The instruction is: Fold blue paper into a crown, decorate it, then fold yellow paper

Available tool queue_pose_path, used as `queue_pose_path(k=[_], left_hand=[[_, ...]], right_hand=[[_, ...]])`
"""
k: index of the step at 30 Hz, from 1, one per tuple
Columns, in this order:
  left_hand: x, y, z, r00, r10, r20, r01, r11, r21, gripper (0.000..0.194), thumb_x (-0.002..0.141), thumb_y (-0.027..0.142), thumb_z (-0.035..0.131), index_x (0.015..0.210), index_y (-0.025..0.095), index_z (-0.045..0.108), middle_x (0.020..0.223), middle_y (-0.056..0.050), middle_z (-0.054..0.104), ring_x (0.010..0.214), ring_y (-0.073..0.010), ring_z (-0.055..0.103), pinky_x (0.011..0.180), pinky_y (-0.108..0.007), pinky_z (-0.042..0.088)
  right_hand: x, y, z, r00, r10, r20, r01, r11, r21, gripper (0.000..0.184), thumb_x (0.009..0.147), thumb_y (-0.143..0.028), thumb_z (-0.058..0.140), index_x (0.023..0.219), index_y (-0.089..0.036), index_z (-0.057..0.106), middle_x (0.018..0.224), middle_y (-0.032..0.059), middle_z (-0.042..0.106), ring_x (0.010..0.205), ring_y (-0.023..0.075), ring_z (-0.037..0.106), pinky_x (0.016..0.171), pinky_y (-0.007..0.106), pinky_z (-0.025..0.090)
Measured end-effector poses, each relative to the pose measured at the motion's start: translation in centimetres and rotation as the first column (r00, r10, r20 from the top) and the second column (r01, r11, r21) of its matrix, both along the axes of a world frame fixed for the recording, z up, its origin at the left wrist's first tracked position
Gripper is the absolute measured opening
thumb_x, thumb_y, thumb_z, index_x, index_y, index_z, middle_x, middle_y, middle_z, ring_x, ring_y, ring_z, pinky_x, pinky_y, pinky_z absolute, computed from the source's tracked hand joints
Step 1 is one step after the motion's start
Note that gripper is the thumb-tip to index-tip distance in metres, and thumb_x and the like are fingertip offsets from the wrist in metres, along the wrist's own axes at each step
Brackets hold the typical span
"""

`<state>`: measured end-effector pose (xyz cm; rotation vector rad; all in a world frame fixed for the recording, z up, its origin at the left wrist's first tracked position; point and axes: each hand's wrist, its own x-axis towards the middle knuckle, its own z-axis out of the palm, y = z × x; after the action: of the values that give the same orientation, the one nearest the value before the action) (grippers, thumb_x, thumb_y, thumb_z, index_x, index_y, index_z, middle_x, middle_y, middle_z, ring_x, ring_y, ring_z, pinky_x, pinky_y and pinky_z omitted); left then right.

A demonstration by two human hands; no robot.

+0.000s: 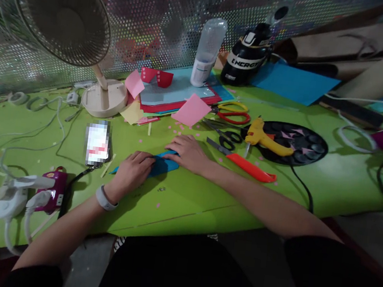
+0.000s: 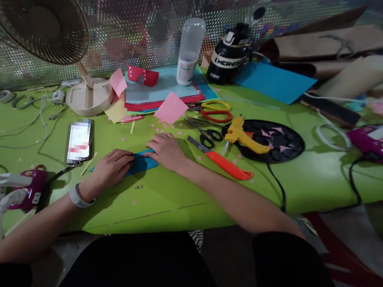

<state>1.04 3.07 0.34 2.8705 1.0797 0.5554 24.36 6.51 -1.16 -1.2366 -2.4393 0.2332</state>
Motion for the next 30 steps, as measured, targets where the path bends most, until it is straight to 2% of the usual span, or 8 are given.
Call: queue_pose_path(k=[6, 10, 12, 16, 20, 25, 28, 30], left_hand=[[0.3, -0.3, 0.3, 0.997, 0.048, 0.068, -0.038, 0.99, -0.134, 0.02, 0.096, 0.022, 0.049, 0.109, 0.017, 0.063, 0.108, -0.011, 0.067, 0.099, -0.0222, 0.064, 0.088, -0.039, 0.054], [0.4, -0.2, 0.4, 0.978, 0.186, 0.1, -0.159, 0.961, -0.228, 0.036, 0.093, 0.028, 0.056, 0.127, 0.018, 0.054, 0.115, -0.011, 0.066, 0.108, -0.0257, 0.062, 0.091, -0.042, 0.052], [0.5, 0.0, 0.8, 0.969, 0.211, 0.126, -0.168, 0.943, -0.287, 0.04, 0.093, 0.033, 0.056, 0.129, 0.017, 0.053, 0.114, -0.011, 0.067, 0.106, -0.0251, 0.063, 0.09, -0.042, 0.052], [0.5, 0.0, 2.5, 0.983, 0.154, 0.099, -0.089, 0.875, -0.476, 0.029, 0.095, 0.036, 0.051, 0.11, 0.017, 0.067, 0.094, -0.007, 0.072, 0.082, -0.0191, 0.066, 0.075, -0.03, 0.051], [0.3, -0.2, 4.4, 0.989, 0.149, -0.001, -0.121, 0.8, -0.587, 0.024, 0.093, 0.033, 0.052, 0.091, 0.02, 0.071, 0.069, 0.0, 0.067, 0.055, -0.0123, 0.055, 0.054, -0.023, 0.038], [-0.6, 0.2, 5.1, 0.985, 0.147, 0.088, -0.047, 0.728, -0.684, 0.028, 0.092, 0.041, 0.054, 0.087, 0.019, 0.07, 0.065, 0.001, 0.06, 0.055, -0.0106, 0.048, 0.052, -0.021, 0.035], [-1.0, 0.5, 4.6, 0.956, 0.238, 0.173, -0.027, 0.657, -0.754, 0.032, 0.091, 0.045, 0.056, 0.083, 0.017, 0.068, 0.064, 0.001, 0.057, 0.056, -0.0104, 0.046, 0.051, -0.021, 0.034], [-1.0, 0.5, 4.2, 0.895, 0.365, 0.255, -0.017, 0.601, -0.799, 0.034, 0.089, 0.049, 0.058, 0.08, 0.017, 0.065, 0.063, 0.002, 0.054, 0.054, -0.0092, 0.043, 0.048, -0.02, 0.032]], right_hand=[[0.3, 0.4, 0.5, 0.997, -0.043, -0.059, 0.029, 0.976, -0.217, 0.025, 0.08, -0.038, 0.076, 0.096, -0.02, 0.071, 0.086, 0.0033, 0.07, 0.085, 0.021, 0.061, 0.075, 0.032, 0.031], [0.4, 0.1, 0.8, 0.996, 0.041, -0.076, -0.052, 0.987, -0.154, 0.015, 0.08, -0.031, 0.076, 0.084, -0.019, 0.07, 0.086, 0.0043, 0.07, 0.088, 0.022, 0.061, 0.077, 0.034, 0.03], [0.4, -0.3, 1.2, 0.992, 0.08, -0.095, -0.09, 0.991, -0.104, 0.013, 0.084, -0.032, 0.073, 0.084, -0.019, 0.069, 0.085, 0.0043, 0.07, 0.089, 0.0217, 0.06, 0.081, 0.035, 0.03], [0.4, -1.4, 2.6, 0.982, 0.146, -0.117, -0.146, 0.989, 0.008, 0.013, 0.09, -0.03, 0.066, 0.083, -0.019, 0.069, 0.084, 0.0036, 0.069, 0.088, 0.02, 0.059, 0.093, 0.04, 0.028], [0.8, -1.9, 3.9, 0.976, 0.188, -0.111, -0.18, 0.981, 0.075, 0.016, 0.092, -0.029, 0.062, 0.082, -0.018, 0.069, 0.083, 0.004, 0.07, 0.085, 0.0193, 0.061, 0.1, 0.043, 0.028], [2.9, -0.5, 4.9, 0.936, 0.216, -0.277, -0.242, 0.968, -0.062, 0.025, 0.094, -0.037, 0.057, 0.081, -0.02, 0.07, 0.079, 0.0034, 0.072, 0.077, 0.0189, 0.062, 0.089, 0.04, 0.039], [4.5, 0.9, 5.0, 0.838, -0.022, -0.546, -0.095, 0.978, -0.187, 0.031, 0.086, -0.05, 0.065, 0.077, -0.021, 0.07, 0.076, 0.0032, 0.07, 0.073, 0.0188, 0.061, 0.074, 0.035, 0.044], [4.9, 1.5, 4.9, 0.624, -0.255, -0.738, 0.034, 0.953, -0.3, 0.038, 0.078, -0.058, 0.07, 0.078, -0.021, 0.068, 0.073, 0.0019, 0.067, 0.068, 0.0171, 0.06, 0.068, 0.032, 0.046]])
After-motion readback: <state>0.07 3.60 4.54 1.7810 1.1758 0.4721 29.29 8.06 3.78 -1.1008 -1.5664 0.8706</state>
